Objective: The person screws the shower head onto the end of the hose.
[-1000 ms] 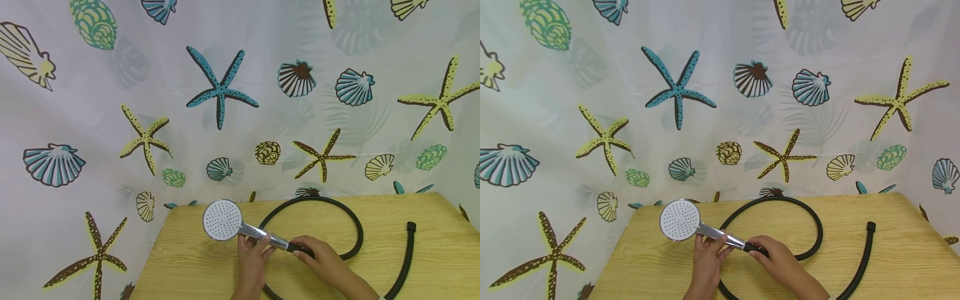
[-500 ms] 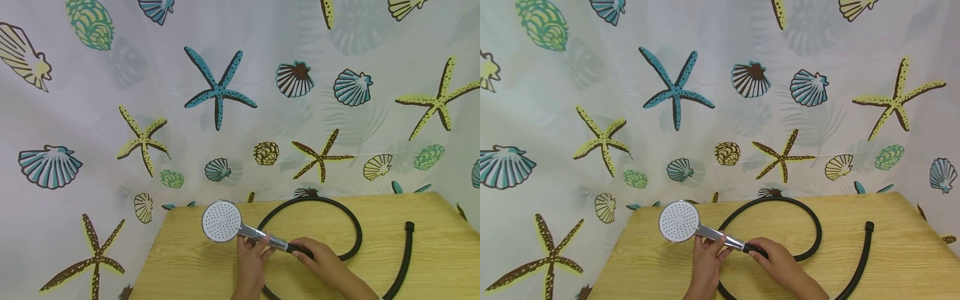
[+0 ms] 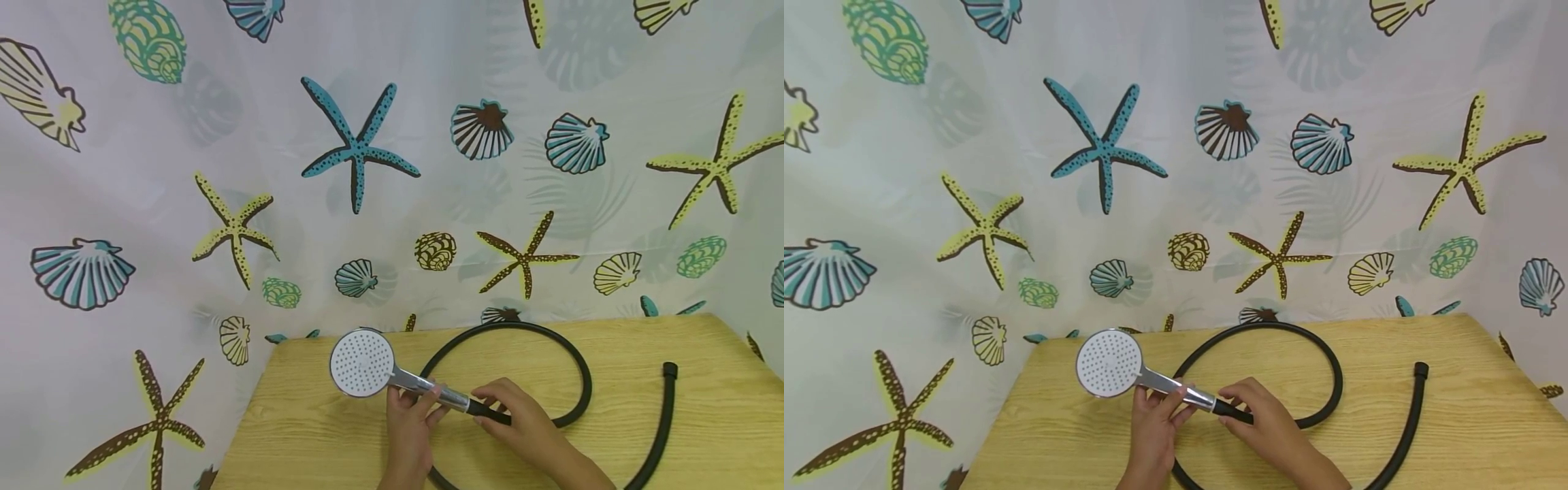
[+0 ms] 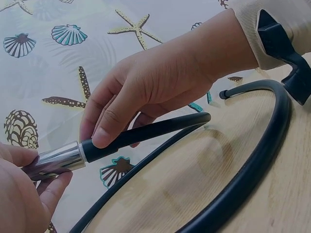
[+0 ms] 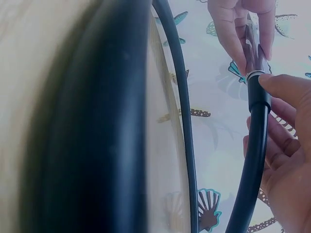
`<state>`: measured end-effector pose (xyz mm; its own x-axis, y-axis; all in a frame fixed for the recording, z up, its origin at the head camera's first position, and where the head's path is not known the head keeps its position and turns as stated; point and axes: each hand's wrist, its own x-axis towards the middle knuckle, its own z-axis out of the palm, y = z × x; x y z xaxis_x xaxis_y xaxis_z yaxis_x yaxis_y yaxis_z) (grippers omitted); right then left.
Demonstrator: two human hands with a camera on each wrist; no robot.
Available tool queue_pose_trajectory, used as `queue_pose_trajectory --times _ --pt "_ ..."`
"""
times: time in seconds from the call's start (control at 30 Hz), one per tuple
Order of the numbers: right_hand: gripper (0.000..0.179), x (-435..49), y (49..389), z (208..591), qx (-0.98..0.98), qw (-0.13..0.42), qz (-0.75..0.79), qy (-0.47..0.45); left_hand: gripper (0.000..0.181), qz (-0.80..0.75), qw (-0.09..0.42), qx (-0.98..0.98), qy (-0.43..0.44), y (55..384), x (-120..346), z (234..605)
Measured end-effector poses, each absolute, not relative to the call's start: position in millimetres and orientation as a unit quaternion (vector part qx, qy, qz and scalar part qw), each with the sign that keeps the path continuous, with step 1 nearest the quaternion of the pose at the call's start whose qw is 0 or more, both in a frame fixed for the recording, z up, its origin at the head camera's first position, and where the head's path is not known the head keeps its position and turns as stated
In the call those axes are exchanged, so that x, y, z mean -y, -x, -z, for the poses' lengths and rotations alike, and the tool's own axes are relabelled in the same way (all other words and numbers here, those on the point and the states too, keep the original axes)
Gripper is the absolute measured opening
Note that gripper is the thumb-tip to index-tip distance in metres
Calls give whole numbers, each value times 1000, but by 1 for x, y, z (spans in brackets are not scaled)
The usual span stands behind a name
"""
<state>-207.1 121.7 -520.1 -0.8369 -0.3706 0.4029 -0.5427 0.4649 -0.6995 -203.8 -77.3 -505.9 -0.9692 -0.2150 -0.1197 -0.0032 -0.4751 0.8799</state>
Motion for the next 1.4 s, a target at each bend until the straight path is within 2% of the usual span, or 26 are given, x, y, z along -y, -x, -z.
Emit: queue_pose_trajectory --times 0.17,0.5,0.73,1.1,1.4 --pt "41 -120 206 522 848 117 -438 -276 55 854 64 504 -115 204 77 507" --pt "33 -120 208 526 840 135 -439 -289 59 852 60 507 -119 204 77 508" --pt "31 -120 208 527 841 121 -446 -280 61 851 58 508 -122 203 76 507" --pt "30 -121 206 526 848 104 -449 -263 49 849 75 512 -107 204 74 510" --pt "29 -121 206 525 849 92 -456 -252 51 855 70 501 -113 204 73 509"
